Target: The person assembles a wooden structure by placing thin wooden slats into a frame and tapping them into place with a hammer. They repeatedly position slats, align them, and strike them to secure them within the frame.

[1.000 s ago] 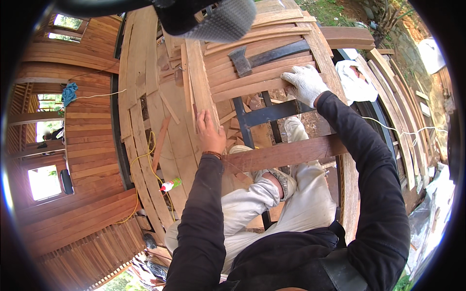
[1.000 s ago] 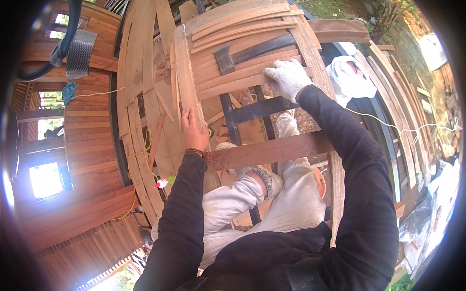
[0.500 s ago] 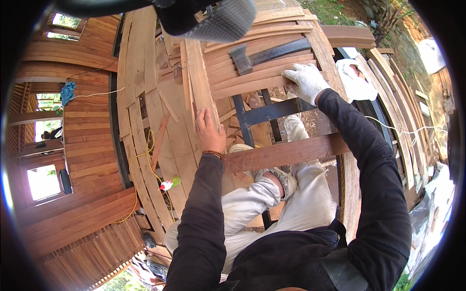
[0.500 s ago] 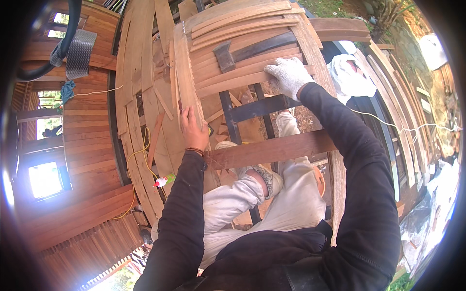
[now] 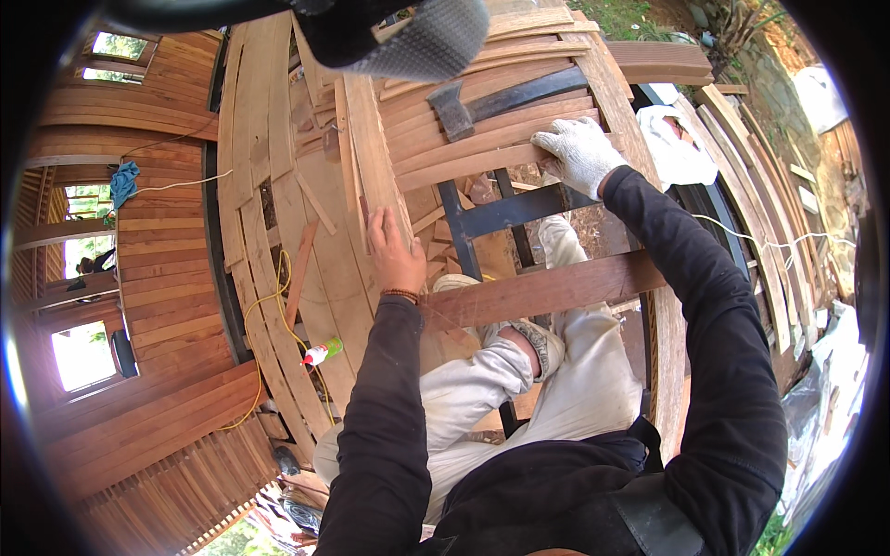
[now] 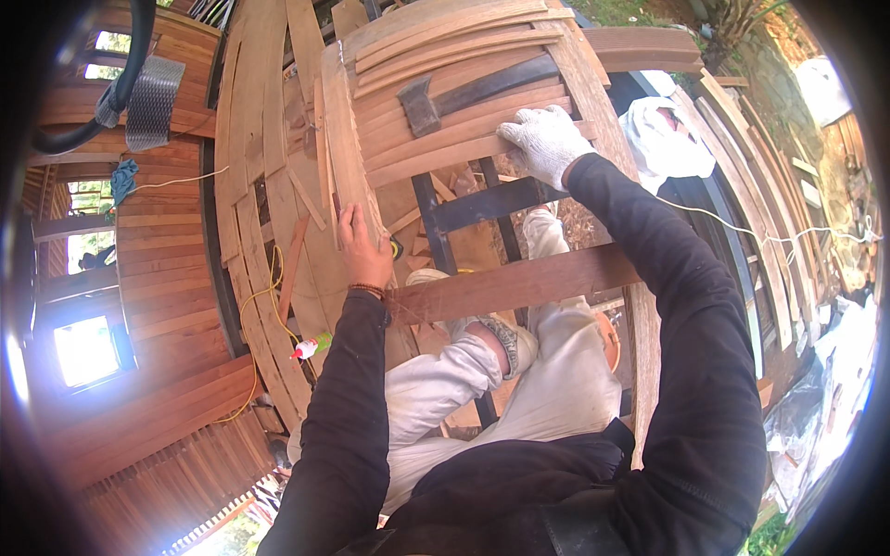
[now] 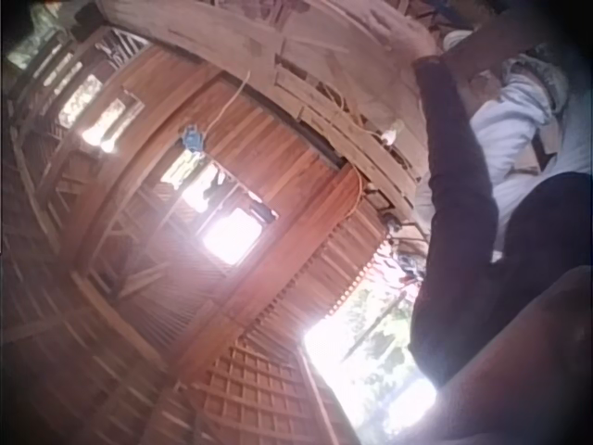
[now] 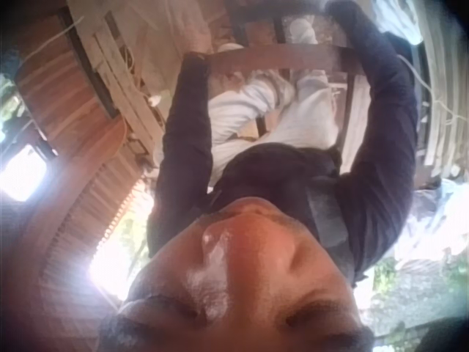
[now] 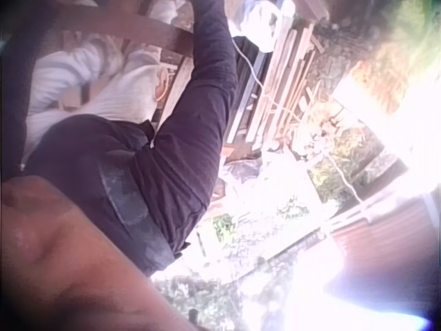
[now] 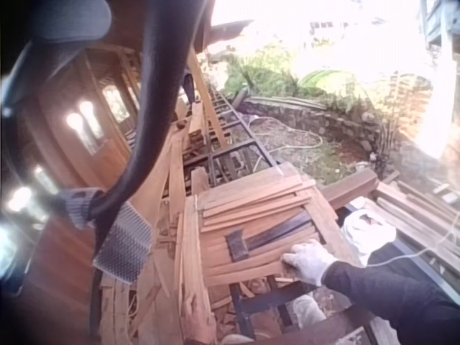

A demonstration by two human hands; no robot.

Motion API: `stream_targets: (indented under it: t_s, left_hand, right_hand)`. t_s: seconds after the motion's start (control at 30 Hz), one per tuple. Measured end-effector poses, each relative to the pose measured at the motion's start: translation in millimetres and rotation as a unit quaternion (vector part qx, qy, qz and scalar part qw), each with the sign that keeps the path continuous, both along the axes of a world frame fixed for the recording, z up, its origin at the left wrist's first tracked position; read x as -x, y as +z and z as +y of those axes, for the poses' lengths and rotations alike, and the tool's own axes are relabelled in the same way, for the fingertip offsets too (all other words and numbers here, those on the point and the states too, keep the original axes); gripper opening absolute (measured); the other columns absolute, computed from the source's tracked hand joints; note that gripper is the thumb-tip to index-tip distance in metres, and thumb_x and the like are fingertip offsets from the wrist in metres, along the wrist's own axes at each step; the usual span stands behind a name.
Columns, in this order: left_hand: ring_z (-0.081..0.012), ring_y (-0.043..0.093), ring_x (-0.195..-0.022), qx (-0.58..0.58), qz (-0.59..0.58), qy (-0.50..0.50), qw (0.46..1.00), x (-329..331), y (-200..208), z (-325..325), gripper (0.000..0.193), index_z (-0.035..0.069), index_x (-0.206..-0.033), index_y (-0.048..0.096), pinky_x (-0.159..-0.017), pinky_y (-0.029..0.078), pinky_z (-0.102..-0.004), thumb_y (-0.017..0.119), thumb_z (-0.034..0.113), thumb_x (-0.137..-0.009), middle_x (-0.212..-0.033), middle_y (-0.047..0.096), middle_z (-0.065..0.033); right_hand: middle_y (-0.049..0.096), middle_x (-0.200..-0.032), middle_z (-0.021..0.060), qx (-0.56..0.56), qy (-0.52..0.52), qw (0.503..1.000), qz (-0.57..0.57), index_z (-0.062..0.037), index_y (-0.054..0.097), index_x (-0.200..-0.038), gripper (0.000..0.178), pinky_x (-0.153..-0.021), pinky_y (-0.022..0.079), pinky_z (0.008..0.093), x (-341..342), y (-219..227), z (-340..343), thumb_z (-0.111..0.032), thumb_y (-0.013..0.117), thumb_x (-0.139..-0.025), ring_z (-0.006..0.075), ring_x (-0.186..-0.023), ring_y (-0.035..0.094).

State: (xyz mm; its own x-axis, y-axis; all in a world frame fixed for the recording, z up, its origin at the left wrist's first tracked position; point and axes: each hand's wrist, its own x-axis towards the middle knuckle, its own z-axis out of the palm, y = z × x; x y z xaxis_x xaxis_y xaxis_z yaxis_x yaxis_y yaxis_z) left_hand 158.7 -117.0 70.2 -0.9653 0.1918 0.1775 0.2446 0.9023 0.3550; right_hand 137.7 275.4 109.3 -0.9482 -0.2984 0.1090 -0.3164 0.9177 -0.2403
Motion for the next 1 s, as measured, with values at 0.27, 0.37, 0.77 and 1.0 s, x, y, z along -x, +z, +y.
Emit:
stream_targets:
  t_s: [0.27,0.37,0.77,1.0]
  left_hand:
    - [-0.0403,0.033,-0.153,0.009,0.014,-0.004,1.0,1,0,3,0.078,-0.002,-0.155,0.044,-0.127,0.03,-0.0493,0.075,0.007,-0.084,-0.159,0.04,-0.0194]
    - [-0.0402,0.033,-0.153,0.015,0.01,-0.004,1.0,1,-1,2,0.078,-0.002,-0.154,0.044,-0.127,0.031,-0.0492,0.075,0.007,-0.084,-0.159,0.04,-0.0193]
    - [-0.0412,0.034,-0.152,0.01,0.013,-0.012,1.0,0,1,2,0.078,-0.004,-0.155,0.042,-0.126,0.03,-0.0482,0.075,0.005,-0.084,-0.159,0.04,-0.0217]
    - [-0.0418,0.035,-0.151,0.006,0.013,-0.01,1.0,1,4,5,0.078,-0.004,-0.154,0.043,-0.126,0.03,-0.0488,0.075,0.005,-0.084,-0.159,0.041,-0.0221]
  right_hand:
    - [0.069,-0.114,0.0113,-0.014,-0.001,1.0,-0.001,-0.0126,0.071,-0.123,0.033,-0.098,0.047,0.0485,10,-2,3,-0.021,0.072,-0.092,0.031,-0.114,0.066]
    - [0.069,-0.113,0.0108,-0.001,0.001,1.0,0.015,-0.0125,0.071,-0.124,0.033,-0.098,0.047,0.0481,6,-8,4,-0.021,0.072,-0.092,0.0309,-0.114,0.066]
    - [0.069,-0.111,0.01,-0.013,0.0,1.0,0.012,-0.0136,0.071,-0.127,0.037,-0.096,0.048,0.0467,15,-3,4,-0.022,0.073,-0.091,0.0309,-0.111,0.067]
    - [0.069,-0.111,0.0096,-0.008,0.005,1.0,0.029,-0.0135,0.071,-0.128,0.038,-0.096,0.048,0.0459,14,-13,8,-0.023,0.074,-0.091,0.0304,-0.112,0.067]
